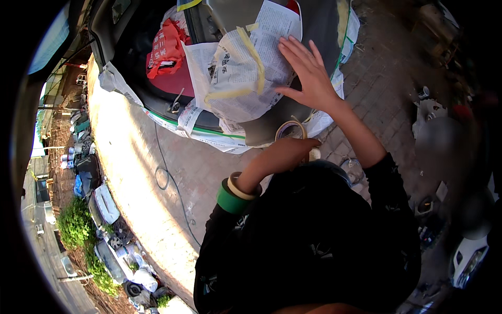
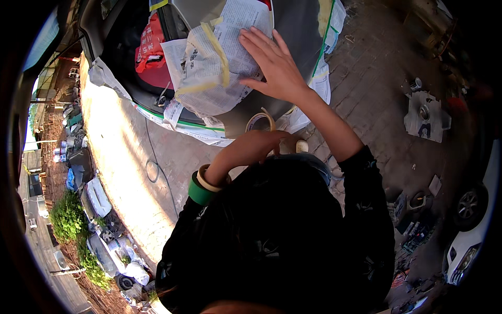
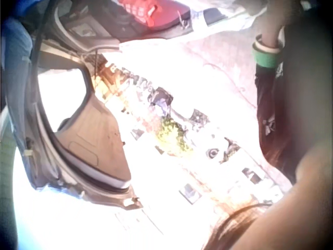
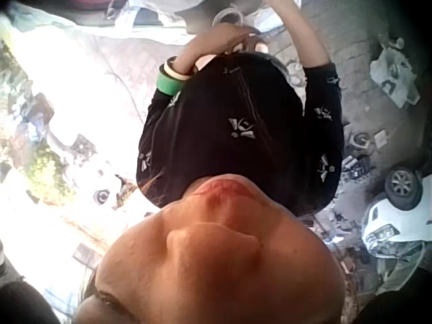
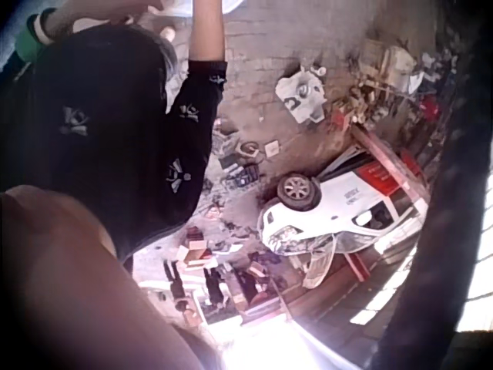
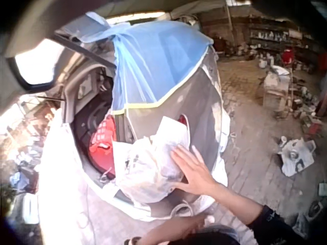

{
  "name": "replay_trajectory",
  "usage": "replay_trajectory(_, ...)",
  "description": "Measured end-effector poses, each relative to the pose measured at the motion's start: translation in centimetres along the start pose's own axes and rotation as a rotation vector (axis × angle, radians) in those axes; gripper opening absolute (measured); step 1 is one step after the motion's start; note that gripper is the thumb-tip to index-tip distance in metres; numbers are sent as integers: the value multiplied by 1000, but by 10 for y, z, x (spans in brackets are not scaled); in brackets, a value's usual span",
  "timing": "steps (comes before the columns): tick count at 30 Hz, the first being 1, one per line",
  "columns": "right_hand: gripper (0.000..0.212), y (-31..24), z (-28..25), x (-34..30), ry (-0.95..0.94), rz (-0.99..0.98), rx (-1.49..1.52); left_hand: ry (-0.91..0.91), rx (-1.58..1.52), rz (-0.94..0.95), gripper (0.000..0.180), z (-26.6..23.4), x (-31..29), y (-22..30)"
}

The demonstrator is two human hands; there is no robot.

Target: The person applies masking tape to newspaper sheets placed on the hood of a car. They carefully smooth the tape over the paper edges to secure them in place, preparing the vehicle surface for painting or bodywork.

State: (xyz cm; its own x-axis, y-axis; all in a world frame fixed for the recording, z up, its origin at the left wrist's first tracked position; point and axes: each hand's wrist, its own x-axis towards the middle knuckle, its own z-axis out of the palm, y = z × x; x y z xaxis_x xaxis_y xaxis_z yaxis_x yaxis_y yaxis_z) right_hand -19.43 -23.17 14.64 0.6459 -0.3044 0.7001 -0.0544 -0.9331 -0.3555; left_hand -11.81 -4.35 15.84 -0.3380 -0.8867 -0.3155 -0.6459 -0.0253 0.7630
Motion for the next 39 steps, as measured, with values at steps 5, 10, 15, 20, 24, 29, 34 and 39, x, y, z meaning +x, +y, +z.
replay_trajectory(5,83,-39,30,-39,-84,-7,115,213,-373,-244,53,20,-54,-11)
replay_trajectory(10,84,-57,44,-33,12,34,154,365,-427,-287,46,28,-74,2)
replay_trajectory(15,80,-53,44,23,11,43,192,355,-362,-383,42,19,-69,9)
replay_trajectory(20,80,-51,41,50,37,75,206,297,-345,-383,41,20,-57,9)
replay_trajectory(24,78,-46,32,63,53,132,248,193,-318,-398,41,22,-44,12)
replay_trajectory(29,75,-43,33,59,73,128,142,222,-359,-414,45,45,-58,16)
replay_trajectory(34,71,-23,31,66,123,144,51,237,-214,-279,51,54,-64,16)
replay_trajectory(39,72,-38,24,49,133,114,-40,250,-397,-396,54,72,-90,31)
